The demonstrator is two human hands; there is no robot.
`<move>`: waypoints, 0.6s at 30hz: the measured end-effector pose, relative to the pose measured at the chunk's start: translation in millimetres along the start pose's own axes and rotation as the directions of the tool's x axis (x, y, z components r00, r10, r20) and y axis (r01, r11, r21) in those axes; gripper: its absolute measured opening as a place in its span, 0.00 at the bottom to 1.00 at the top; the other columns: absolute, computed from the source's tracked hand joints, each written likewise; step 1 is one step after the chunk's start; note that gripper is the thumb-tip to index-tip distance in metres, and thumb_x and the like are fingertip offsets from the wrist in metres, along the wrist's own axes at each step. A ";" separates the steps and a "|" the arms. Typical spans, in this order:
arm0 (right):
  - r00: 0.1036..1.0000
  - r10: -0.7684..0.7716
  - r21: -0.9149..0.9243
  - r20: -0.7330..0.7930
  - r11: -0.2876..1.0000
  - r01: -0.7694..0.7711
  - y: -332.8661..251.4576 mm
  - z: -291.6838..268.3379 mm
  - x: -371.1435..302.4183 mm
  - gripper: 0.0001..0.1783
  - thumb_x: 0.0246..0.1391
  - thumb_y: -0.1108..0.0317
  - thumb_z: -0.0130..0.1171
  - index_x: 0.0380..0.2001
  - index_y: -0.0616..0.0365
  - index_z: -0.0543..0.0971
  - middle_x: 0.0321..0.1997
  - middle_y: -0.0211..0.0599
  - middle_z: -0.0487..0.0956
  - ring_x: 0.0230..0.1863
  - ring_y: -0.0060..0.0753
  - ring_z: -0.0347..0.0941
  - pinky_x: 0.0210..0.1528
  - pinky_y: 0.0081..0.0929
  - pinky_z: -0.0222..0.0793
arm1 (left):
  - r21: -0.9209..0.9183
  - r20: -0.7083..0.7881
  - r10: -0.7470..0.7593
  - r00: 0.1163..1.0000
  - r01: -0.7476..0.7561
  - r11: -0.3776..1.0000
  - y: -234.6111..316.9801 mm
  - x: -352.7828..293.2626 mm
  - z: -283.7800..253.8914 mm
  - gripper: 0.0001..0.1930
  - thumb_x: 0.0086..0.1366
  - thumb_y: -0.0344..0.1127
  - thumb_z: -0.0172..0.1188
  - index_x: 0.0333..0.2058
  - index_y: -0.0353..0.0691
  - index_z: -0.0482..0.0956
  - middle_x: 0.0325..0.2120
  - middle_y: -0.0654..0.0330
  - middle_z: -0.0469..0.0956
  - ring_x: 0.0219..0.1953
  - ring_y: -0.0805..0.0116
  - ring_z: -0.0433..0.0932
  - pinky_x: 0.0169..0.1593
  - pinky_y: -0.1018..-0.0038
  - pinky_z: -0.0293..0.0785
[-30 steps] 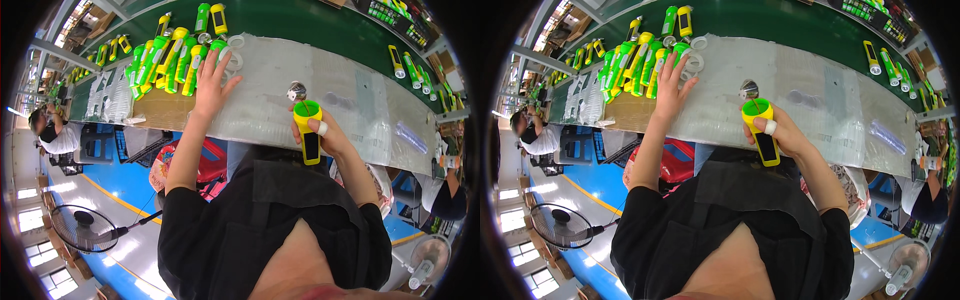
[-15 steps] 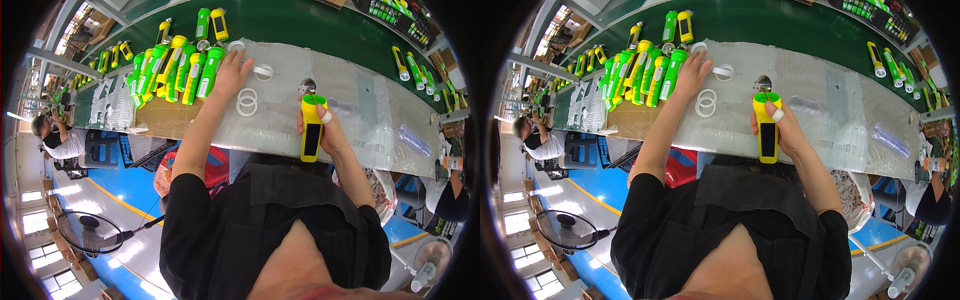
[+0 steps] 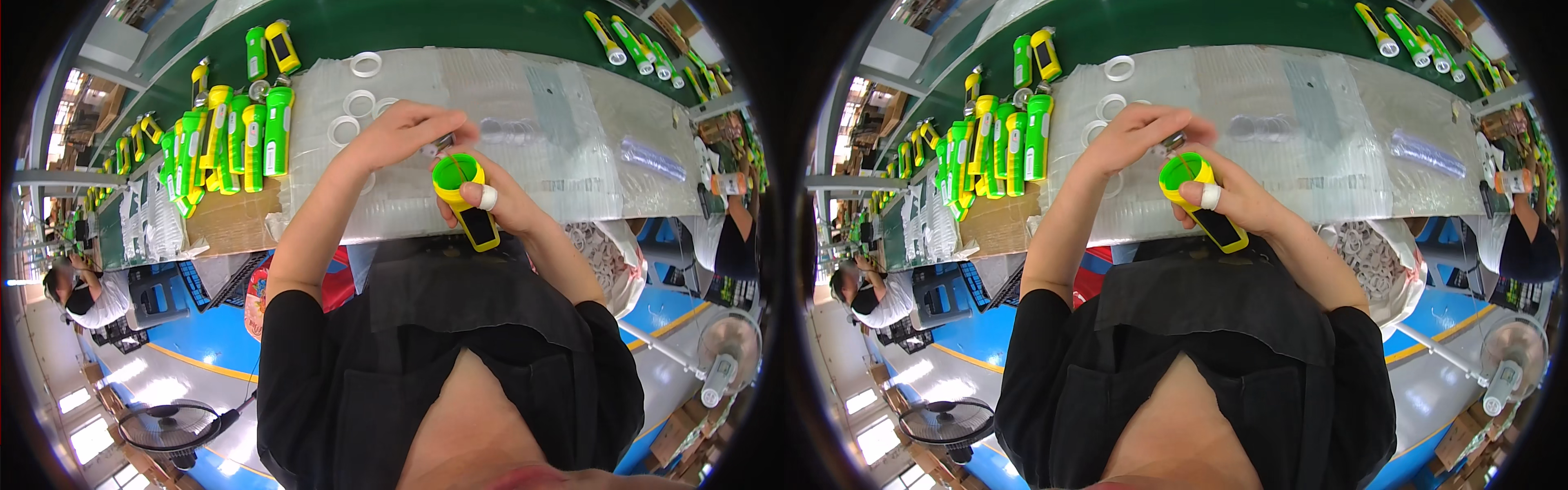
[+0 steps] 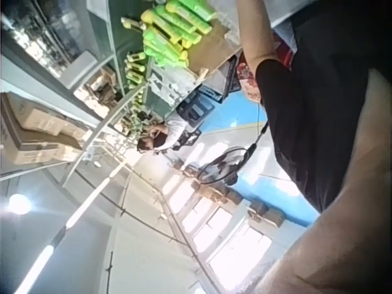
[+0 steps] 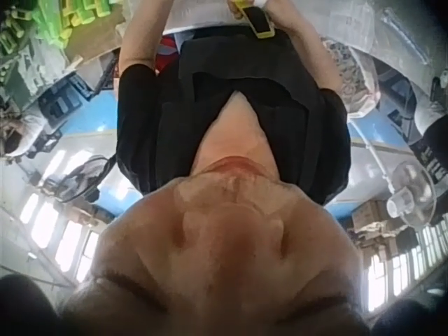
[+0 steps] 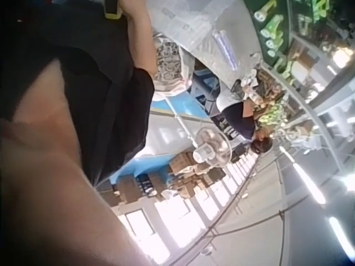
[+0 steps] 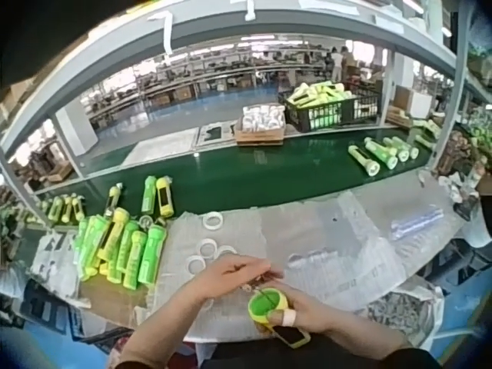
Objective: Assembling components of handheld flashlights on a production line.
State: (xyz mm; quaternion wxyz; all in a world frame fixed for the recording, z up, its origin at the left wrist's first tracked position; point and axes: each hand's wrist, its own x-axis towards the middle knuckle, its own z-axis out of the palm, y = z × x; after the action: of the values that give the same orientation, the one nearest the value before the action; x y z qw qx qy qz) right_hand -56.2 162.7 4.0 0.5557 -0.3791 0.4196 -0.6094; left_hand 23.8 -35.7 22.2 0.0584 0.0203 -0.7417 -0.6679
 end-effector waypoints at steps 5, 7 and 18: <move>0.991 0.016 -0.048 -0.136 0.999 -0.023 0.9 4.4 -10.0 0.26 0.59 0.57 0.59 0.54 0.60 0.66 0.36 0.38 0.76 0.32 0.29 0.75 0.40 0.28 0.73 | 0.289 -0.254 0.246 0.935 -0.170 0.942 -4.4 -20.4 29.7 0.14 0.71 0.39 0.52 0.38 0.36 0.82 0.30 0.58 0.79 0.32 0.71 0.76 0.34 0.76 0.71; 0.980 -0.023 -0.086 -0.200 0.996 0.006 8.0 7.5 -10.2 0.29 0.59 0.49 0.58 0.54 0.60 0.66 0.37 0.40 0.76 0.34 0.31 0.75 0.39 0.29 0.71 | 0.377 -0.269 0.348 0.898 -0.234 0.896 -3.1 -22.6 47.5 0.14 0.72 0.39 0.48 0.36 0.39 0.81 0.30 0.56 0.77 0.33 0.65 0.76 0.38 0.70 0.71; 0.889 -0.100 0.172 -0.447 0.965 0.196 16.1 -8.4 -31.8 0.22 0.65 0.53 0.50 0.55 0.55 0.67 0.37 0.40 0.76 0.32 0.29 0.75 0.35 0.26 0.71 | 0.307 -0.192 0.470 0.862 -0.402 0.863 -21.0 -2.2 88.5 0.28 0.76 0.50 0.30 0.51 0.37 0.76 0.57 0.52 0.72 0.62 0.55 0.67 0.65 0.63 0.58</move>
State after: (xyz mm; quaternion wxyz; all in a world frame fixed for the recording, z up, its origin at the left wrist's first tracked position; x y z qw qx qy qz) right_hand -55.1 194.6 -13.8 0.4371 -0.2032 0.4349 -0.7606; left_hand 14.9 49.8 -7.7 0.3028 -0.0545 -0.7925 -0.5266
